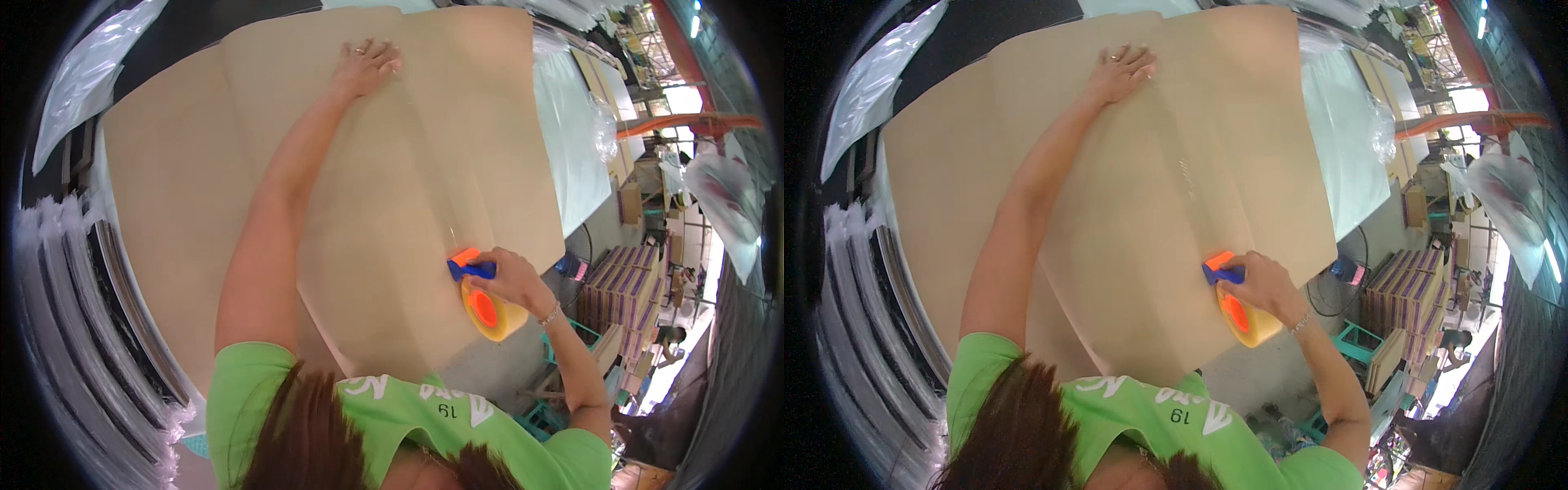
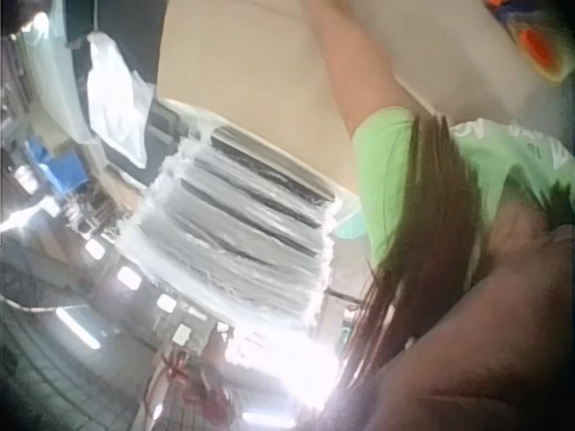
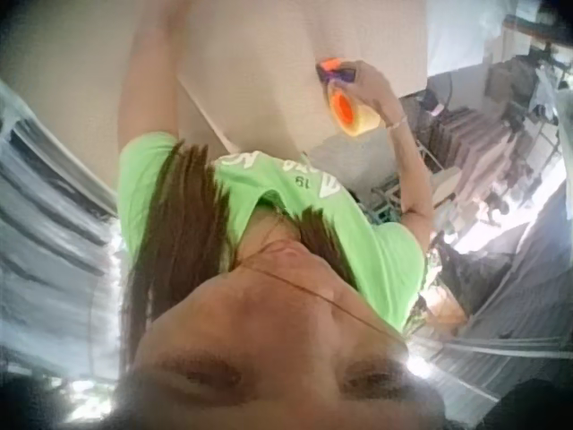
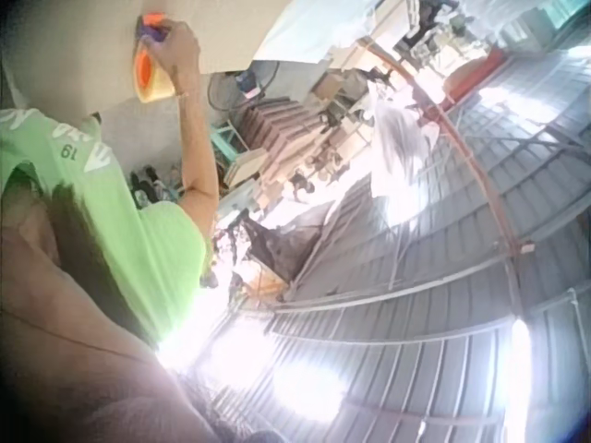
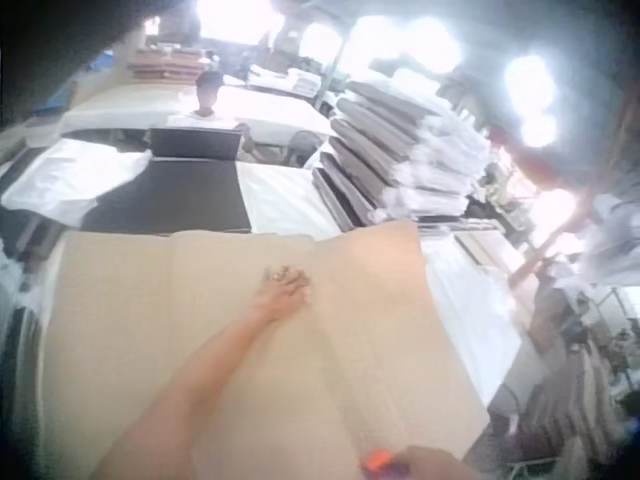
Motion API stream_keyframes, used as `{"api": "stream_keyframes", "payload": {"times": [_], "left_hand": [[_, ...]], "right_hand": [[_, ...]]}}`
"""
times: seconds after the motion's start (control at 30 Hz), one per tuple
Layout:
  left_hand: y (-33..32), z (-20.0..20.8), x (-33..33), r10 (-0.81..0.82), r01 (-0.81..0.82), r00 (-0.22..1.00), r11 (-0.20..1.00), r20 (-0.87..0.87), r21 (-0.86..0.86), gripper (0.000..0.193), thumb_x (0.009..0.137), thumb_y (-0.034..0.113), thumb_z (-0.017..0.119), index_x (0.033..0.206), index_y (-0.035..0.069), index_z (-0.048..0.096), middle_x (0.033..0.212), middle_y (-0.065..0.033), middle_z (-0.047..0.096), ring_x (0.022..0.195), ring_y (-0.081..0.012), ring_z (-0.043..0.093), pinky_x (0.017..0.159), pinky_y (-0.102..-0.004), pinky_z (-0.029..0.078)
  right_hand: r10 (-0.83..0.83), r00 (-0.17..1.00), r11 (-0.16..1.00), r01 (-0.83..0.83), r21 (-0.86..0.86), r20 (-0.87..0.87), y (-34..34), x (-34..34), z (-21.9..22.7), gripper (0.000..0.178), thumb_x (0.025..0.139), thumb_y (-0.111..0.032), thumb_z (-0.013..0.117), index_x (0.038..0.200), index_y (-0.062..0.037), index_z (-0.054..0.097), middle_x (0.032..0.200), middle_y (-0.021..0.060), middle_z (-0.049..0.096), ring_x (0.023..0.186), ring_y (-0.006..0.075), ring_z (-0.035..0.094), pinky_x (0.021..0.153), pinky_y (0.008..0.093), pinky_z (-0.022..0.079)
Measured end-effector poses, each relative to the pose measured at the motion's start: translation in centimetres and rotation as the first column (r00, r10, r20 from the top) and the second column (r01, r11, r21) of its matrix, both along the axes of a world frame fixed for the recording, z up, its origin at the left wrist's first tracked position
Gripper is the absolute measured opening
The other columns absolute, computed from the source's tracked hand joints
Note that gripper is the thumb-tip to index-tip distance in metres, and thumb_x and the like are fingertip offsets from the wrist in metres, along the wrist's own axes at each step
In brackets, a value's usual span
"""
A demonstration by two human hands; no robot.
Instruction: The person places a plastic-wrapped frame onto a large sheet of brown paper, folds the paper around the item to form a package, and secures the seams with a tape dispenser.
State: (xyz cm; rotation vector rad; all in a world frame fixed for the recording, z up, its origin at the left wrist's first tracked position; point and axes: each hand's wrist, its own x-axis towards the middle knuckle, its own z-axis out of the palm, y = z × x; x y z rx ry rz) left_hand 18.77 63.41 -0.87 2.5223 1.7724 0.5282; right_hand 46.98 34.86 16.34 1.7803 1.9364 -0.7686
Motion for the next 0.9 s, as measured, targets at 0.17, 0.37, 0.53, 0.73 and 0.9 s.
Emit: {"api": "stream_keyframes", "payload": {"times": [0.17, 0.37, 0.53, 0.73, 0.9], "left_hand": [[-10.3, 1.4, 8.5, -0.146, 0.145, 0.989, 0.989, -0.025, -0.030, 0.064, 0.092, 0.054, 0.036, 0.144, 0.017, 0.030, 0.151, -0.0086, 0.025, 0.140, -0.0276, 0.017, 0.109, -0.0626, 0.008], [-18.9, 0.9, 11.3, -0.262, 0.267, 0.957, 0.963, 0.126, -0.029, 0.064, 0.091, 0.058, 0.035, 0.144, 0.021, 0.031, 0.151, -0.0060, 0.025, 0.141, -0.0233, 0.017, 0.112, -0.0554, 0.009], [-18.8, 0.7, 10.9, -0.233, 0.238, 0.964, 0.971, 0.126, -0.020, 0.064, 0.091, 0.059, 0.033, 0.144, 0.023, 0.032, 0.151, -0.0035, 0.025, 0.141, -0.0210, 0.018, 0.113, -0.0546, 0.009], [-18.7, 0.7, 11.0, -0.239, 0.246, 0.960, 0.969, 0.145, -0.033, 0.065, 0.090, 0.060, 0.034, 0.143, 0.022, 0.034, 0.151, -0.0031, 0.025, 0.141, -0.0210, 0.018, 0.113, -0.0547, 0.008], [-18.5, 0.2, 11.3, -0.238, 0.245, 0.950, 0.970, 0.205, -0.009, 0.063, 0.089, 0.058, 0.040, 0.141, 0.021, 0.037, 0.149, -0.0032, 0.029, 0.139, -0.0214, 0.022, 0.113, -0.0546, 0.009]], "right_hand": [[-0.058, 0.997, 0.996, 0.061, -0.058, 0.059, 0.2, -0.5, 0.3, 0.041, 0.073, -0.040, 0.069, 0.104, -0.0130, 0.068, 0.097, 0.0154, 0.065, 0.092, 0.0311, 0.062, 0.082, 0.0385, 0.048], [-0.019, 0.999, 1.000, 0.019, -0.011, -0.033, -0.9, 0.0, 0.0, 0.040, 0.074, -0.037, 0.068, 0.105, -0.0115, 0.067, 0.097, 0.0143, 0.063, 0.090, 0.0324, 0.062, 0.081, 0.0403, 0.049], [-0.089, 0.994, 0.994, 0.092, 0.053, -0.056, -5.9, 1.0, 0.3, 0.041, 0.076, -0.038, 0.067, 0.107, -0.0105, 0.065, 0.096, 0.0143, 0.058, 0.086, 0.0347, 0.062, 0.076, 0.0423, 0.050], [-0.063, 0.997, 0.988, 0.069, 0.135, -0.043, -9.2, 1.3, 0.7, 0.038, 0.076, -0.032, 0.068, 0.109, -0.0123, 0.064, 0.093, 0.0147, 0.055, 0.080, 0.0352, 0.061, 0.070, 0.0427, 0.050], [-0.058, 0.997, 0.989, 0.063, 0.135, -0.041, -9.6, 1.6, 0.7, 0.040, 0.076, -0.029, 0.069, 0.112, -0.0132, 0.062, 0.092, 0.0148, 0.055, 0.080, 0.0343, 0.060, 0.069, 0.0422, 0.050]]}}
